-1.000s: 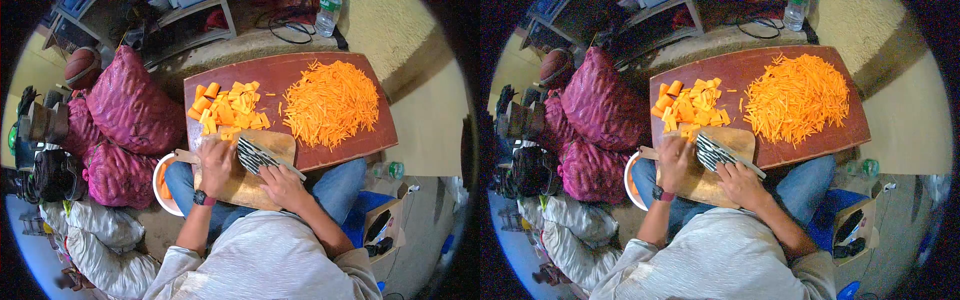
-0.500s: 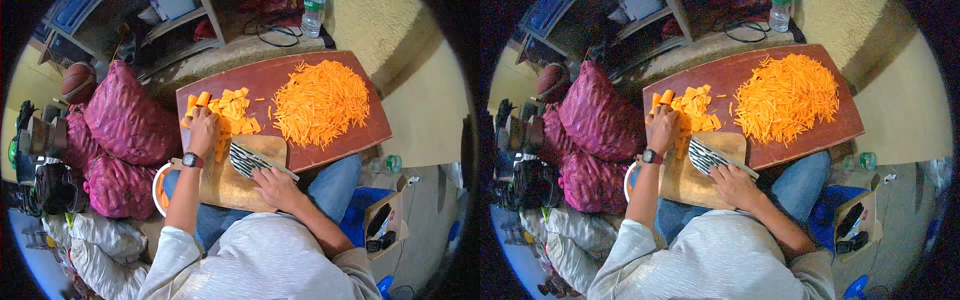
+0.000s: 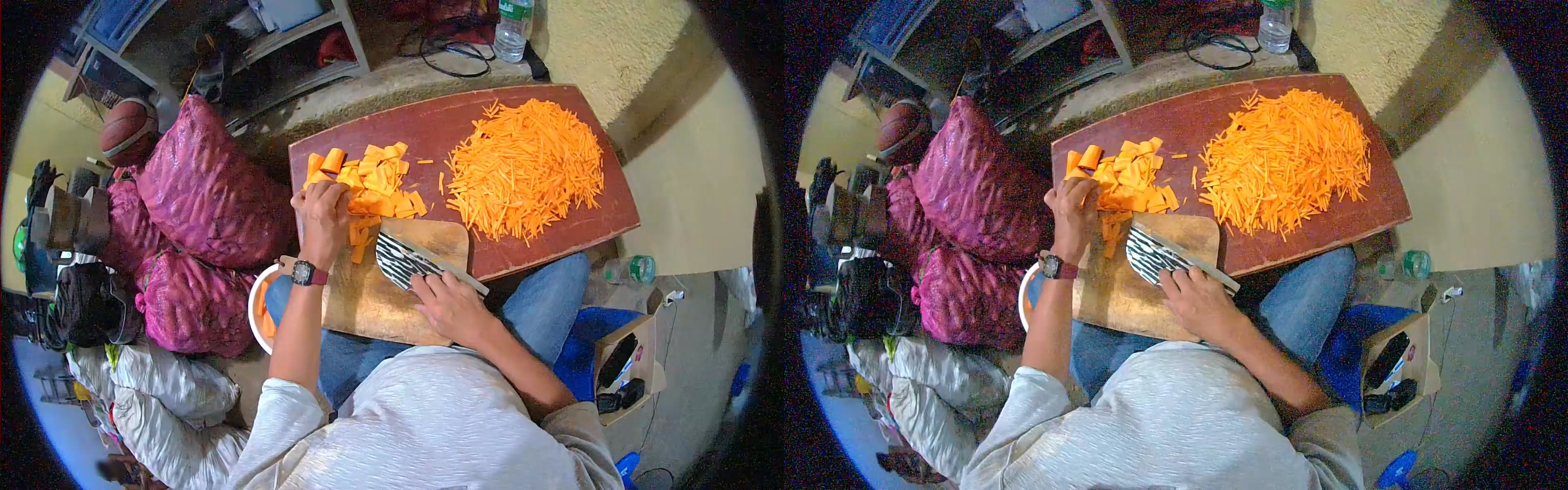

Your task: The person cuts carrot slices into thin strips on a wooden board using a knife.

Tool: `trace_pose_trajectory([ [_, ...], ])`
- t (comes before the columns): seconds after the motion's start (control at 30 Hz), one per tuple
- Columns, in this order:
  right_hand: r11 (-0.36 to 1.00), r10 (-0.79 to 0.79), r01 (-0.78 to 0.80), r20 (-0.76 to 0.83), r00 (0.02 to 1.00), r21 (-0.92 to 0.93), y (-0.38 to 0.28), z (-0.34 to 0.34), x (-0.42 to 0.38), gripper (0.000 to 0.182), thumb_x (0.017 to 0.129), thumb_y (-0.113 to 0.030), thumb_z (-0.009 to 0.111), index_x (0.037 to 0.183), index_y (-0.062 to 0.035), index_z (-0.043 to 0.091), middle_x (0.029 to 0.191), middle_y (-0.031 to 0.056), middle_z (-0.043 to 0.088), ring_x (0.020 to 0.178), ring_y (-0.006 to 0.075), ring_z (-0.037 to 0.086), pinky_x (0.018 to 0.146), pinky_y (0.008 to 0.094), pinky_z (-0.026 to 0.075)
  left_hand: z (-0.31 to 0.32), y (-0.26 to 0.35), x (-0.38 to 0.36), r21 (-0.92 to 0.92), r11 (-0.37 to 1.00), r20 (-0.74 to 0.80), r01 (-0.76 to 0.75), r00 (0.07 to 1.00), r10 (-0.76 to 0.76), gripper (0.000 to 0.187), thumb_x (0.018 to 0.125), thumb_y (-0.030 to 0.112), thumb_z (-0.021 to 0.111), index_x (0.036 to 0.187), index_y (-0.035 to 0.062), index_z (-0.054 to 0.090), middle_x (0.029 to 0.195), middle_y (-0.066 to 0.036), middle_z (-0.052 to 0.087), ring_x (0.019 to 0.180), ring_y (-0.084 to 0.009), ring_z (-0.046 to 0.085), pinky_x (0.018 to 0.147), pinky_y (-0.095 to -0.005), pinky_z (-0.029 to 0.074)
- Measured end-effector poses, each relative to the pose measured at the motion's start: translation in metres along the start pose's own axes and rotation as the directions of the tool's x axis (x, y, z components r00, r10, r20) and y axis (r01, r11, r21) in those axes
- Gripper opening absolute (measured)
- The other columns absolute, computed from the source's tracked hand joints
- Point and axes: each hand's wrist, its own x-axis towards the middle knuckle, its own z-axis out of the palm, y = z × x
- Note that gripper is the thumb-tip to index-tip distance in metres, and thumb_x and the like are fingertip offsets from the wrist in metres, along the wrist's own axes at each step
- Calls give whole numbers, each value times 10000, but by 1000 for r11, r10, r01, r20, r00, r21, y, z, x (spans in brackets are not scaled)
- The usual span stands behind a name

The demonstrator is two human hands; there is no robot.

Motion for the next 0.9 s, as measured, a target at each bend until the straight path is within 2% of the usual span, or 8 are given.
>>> trace_pose_trajectory([
  [0.1, 994, 27, -17, 96, 995, -107, -8, -8, 1, 609, 945, -258, 781, 1456, -15, 556, 1162, 129, 638, 1030, 332, 595, 882, 433, 547, -6, 8, -13, 4, 999, -47, -41, 998, 41, 190, 888, 43, 782, 1068, 101, 767, 1054, -61, 725, 1046, -289, 673, 977, -482, 398],
  [0.3, 993, 111, -108, 112, 987, -39, -13, -32, -7, 501, 991, -186, 668, 1450, -19, 556, 1177, 184, 670, 1095, 379, 699, 836, 495, 617, -14, 28, -46, 64, 990, -41, -126, 991, 129, 322, 834, -3, 761, 1139, 93, 727, 1081, -77, 690, 1037, -284, 658, 976, -504, 411],
  [0.43, 960, 221, -242, 146, 964, 138, -9, -44, -12, 546, 987, -162, 681, 1492, -10, 540, 1253, 240, 660, 1158, 450, 680, 945, 549, 582, -11, 31, -75, 129, 983, 72, -134, 989, 125, 383, 792, 17, 738, 1170, 75, 712, 1114, -111, 672, 1059, -303, 646, 988, -512, 421],
  [0.47, 924, 286, -327, 209, 935, 200, -9, -51, -11, 565, 979, -141, 694, 1508, -14, 543, 1326, 252, 656, 1203, 470, 661, 1000, 547, 558, -9, 32, -84, 102, 988, 90, -116, 990, 107, 379, 794, 21, 739, 1169, 74, 715, 1107, -109, 671, 1056, -302, 647, 990, -511, 420],
  [0.57, 896, 258, -268, 77, 963, 355, 0, -50, -15, 563, 968, -131, 705, 1492, 8, 551, 1329, 286, 662, 1221, 491, 657, 1034, 550, 545, -11, 42, -97, 48, 997, 117, -59, 992, 53, 355, 819, 41, 756, 1171, 73, 727, 1116, -105, 673, 1067, -302, 644, 993, -507, 416],
  [0.67, 882, 263, -300, 149, 953, 364, -2, -57, -8, 582, 961, -121, 719, 1500, 9, 545, 1357, 307, 664, 1255, 499, 649, 1050, 541, 541, -16, 47, -94, -27, 999, 64, 28, 998, -26, 325, 849, 72, 780, 1172, 73, 751, 1137, -98, 676, 1096, -309, 639, 992, -503, 414],
  [0.77, 836, 295, -372, 243, 924, 403, -4, -53, -3, 567, 976, -143, 722, 1500, -4, 555, 1346, 312, 678, 1260, 499, 655, 1033, 533, 548, -22, 47, -79, -29, 993, 105, 116, 988, -112, 314, 869, 110, 803, 1179, 71, 771, 1155, -95, 692, 1129, -322, 635, 994, -497, 413],
  [0.9, 826, 287, -334, 172, 942, 454, -7, -54, -5, 557, 988, -157, 727, 1496, -4, 558, 1292, 306, 708, 1194, 494, 692, 979, 525, 567, -21, 34, -70, -91, 988, 217, 128, 970, -106, 332, 868, 139, 818, 1189, 63, 779, 1165, -121, 713, 1149, -339, 637, 1002, -486, 417],
])
